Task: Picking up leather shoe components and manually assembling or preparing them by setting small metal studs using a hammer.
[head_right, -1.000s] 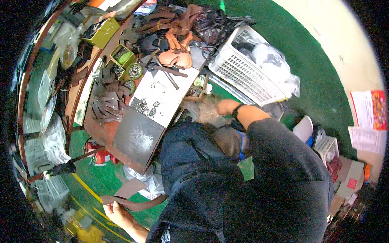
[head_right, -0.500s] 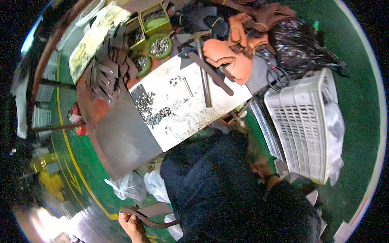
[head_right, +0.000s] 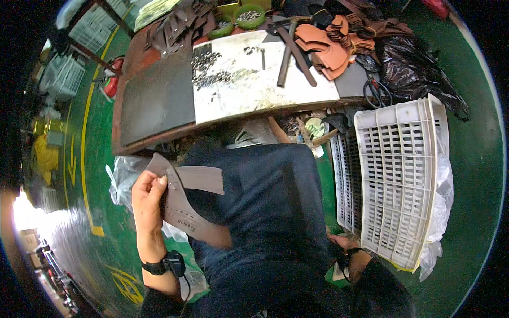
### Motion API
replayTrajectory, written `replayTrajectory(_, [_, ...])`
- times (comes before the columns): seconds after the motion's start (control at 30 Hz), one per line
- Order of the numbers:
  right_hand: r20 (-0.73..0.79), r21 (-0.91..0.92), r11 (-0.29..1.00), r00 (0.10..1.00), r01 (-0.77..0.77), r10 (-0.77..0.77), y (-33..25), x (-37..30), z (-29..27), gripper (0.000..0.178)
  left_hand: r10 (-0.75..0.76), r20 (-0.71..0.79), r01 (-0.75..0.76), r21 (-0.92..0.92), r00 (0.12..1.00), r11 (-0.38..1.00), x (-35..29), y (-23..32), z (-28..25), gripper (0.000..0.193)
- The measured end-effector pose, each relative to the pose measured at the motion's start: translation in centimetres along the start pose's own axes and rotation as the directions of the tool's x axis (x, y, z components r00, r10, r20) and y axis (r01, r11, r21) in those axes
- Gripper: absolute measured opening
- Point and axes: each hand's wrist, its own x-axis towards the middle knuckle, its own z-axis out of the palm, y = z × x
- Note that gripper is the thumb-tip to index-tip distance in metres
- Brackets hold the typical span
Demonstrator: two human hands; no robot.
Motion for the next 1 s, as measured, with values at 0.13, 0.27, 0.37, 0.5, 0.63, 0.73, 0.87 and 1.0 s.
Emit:
replayTrajectory(0.13, [-0.28,-0.236,0.971,0.96,-0.042,-0.026,-5.2,-3.8,2.8,0.057,-0.103,0.159,0.068,0.211,0.982,0.975,0.4,-2.4,-0.4,0.019])
replayTrajectory(0.27, [-0.298,-0.285,0.958,0.952,-0.018,-0.07,-8.7,-2.1,3.5,0.057,-0.14,0.254,0.011,0.45,0.957,0.893,2.2,-6.1,-1.0,0.022])
replayTrajectory(0.37, [-0.3,-0.358,0.933,0.941,0.039,-0.154,-15.7,-1.0,2.7,0.056,-0.15,0.314,-0.016,0.468,0.938,0.884,4.5,-7.4,-1.5,0.023])
replayTrajectory(0.5, [-0.276,-0.479,0.873,0.928,0.094,-0.251,-21.7,-1.6,1.4,0.056,-0.223,0.244,0.065,0.524,0.944,0.849,7.8,-7.0,-1.5,0.023])
replayTrajectory(0.63, [-0.216,-0.576,0.798,0.908,0.179,-0.36,-22.3,-2.5,2.0,0.055,-0.293,0.162,0.204,0.418,0.942,0.885,8.4,-5.4,-3.4,0.022])
replayTrajectory(0.73, [-0.167,-0.638,0.715,0.855,0.287,-0.492,-23.5,-1.8,2.3,0.054,-0.234,0.207,0.123,0.439,0.95,0.89,8.0,-3.5,-3.7,0.023])
replayTrajectory(0.87, [-0.087,-0.699,0.56,0.724,0.445,-0.684,-25.7,1.2,4.3,0.054,-0.136,0.014,0.127,0.273,0.991,0.954,8.4,-3.0,-3.7,0.026])
replayTrajectory(1.0, [-0.016,-0.753,0.404,0.599,0.52,-0.801,-23.9,1.1,6.9,0.053,-0.12,0.029,0.117,0.093,0.992,0.989,10.3,-4.3,-3.9,0.018])
